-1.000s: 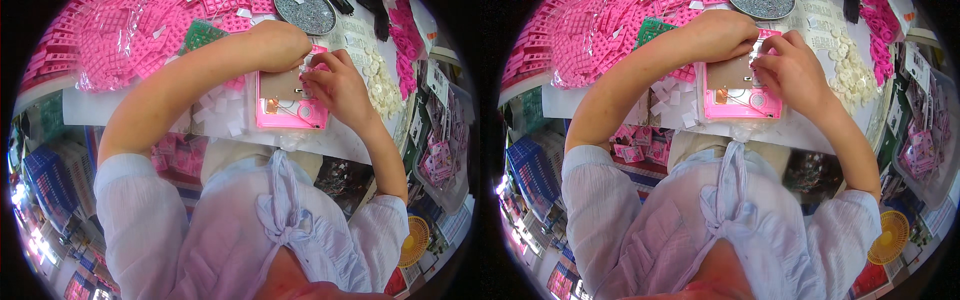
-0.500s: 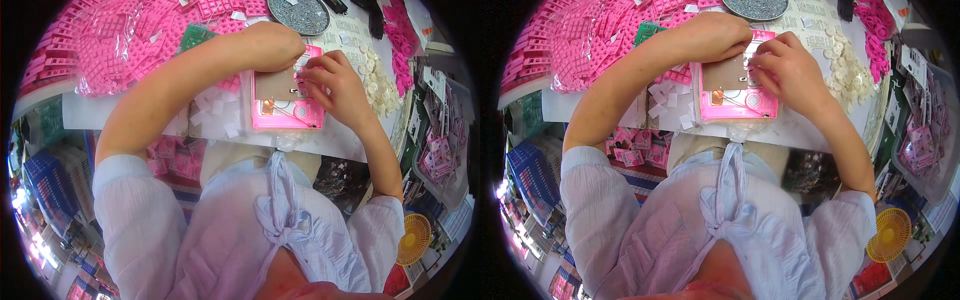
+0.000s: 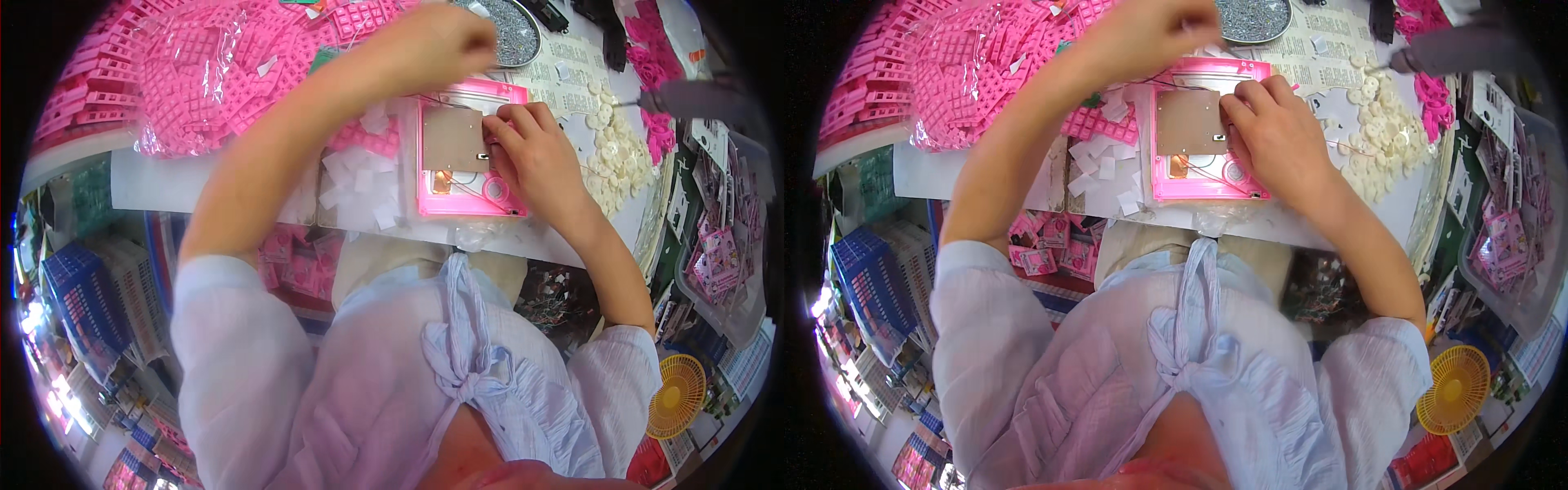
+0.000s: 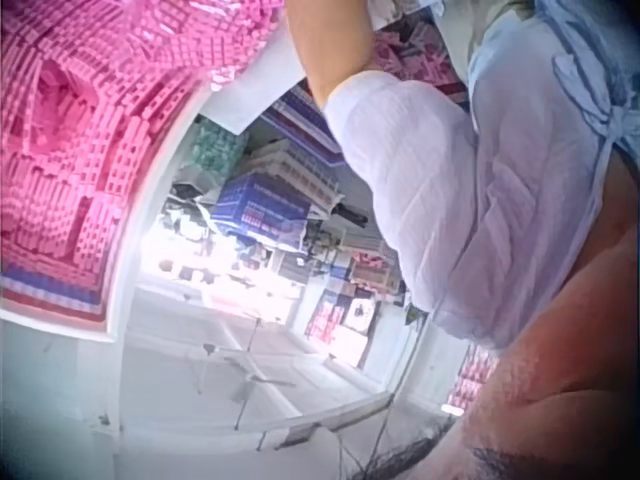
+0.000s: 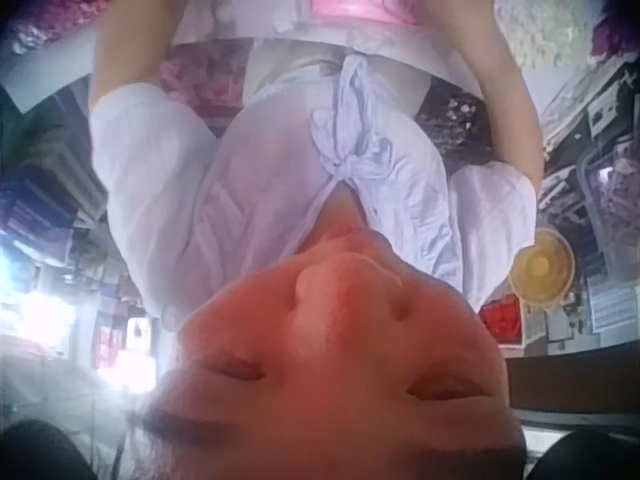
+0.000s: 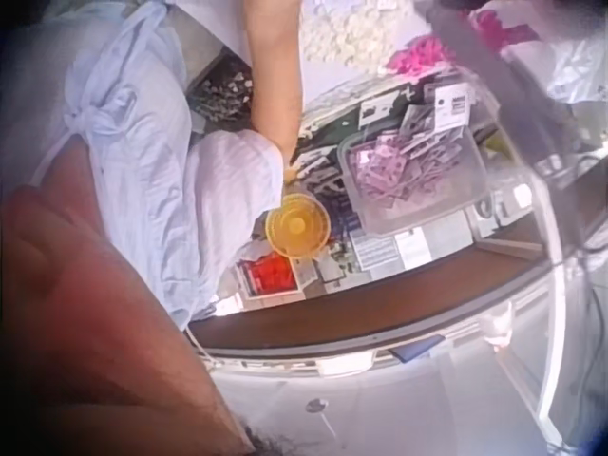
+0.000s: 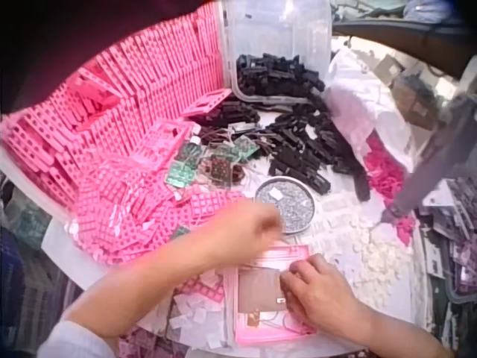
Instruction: Assembling the internal electronic and mechanical components into a pink toy piggy bank using a power screwdriver.
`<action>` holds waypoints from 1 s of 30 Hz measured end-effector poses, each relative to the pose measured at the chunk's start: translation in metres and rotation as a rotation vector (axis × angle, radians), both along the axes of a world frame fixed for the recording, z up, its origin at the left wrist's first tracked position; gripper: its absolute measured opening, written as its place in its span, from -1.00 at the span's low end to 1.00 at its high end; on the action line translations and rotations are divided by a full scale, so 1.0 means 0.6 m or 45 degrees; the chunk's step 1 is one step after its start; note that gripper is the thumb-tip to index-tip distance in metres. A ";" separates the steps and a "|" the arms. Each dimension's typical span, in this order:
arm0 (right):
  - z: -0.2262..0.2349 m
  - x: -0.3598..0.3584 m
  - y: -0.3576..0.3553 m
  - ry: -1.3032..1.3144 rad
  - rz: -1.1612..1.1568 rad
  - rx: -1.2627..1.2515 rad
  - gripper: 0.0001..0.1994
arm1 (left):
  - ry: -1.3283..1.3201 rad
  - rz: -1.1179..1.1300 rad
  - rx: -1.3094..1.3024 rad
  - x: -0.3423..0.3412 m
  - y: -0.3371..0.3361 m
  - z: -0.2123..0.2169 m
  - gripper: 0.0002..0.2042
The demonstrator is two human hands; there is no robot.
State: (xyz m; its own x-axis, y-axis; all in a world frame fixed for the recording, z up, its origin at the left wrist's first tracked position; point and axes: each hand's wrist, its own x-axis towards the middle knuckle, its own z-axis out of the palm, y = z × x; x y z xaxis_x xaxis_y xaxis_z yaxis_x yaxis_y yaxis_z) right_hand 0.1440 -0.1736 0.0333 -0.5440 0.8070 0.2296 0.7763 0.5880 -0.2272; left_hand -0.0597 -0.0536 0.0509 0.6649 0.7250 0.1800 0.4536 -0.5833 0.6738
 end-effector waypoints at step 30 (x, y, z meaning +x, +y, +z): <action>-0.001 -0.019 0.047 0.970 -0.259 -0.755 -0.78 | -0.316 0.430 0.203 -0.003 -0.130 -0.059 -0.77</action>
State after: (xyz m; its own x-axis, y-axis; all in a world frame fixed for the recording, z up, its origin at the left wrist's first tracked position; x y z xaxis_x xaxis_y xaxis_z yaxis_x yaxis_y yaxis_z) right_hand 0.1328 -0.1453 0.0329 -0.2565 0.9665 -0.0109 0.3738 0.0888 -0.9232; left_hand -0.0617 -0.1313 0.0153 0.3183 0.8442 0.4313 0.4722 -0.5358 0.7000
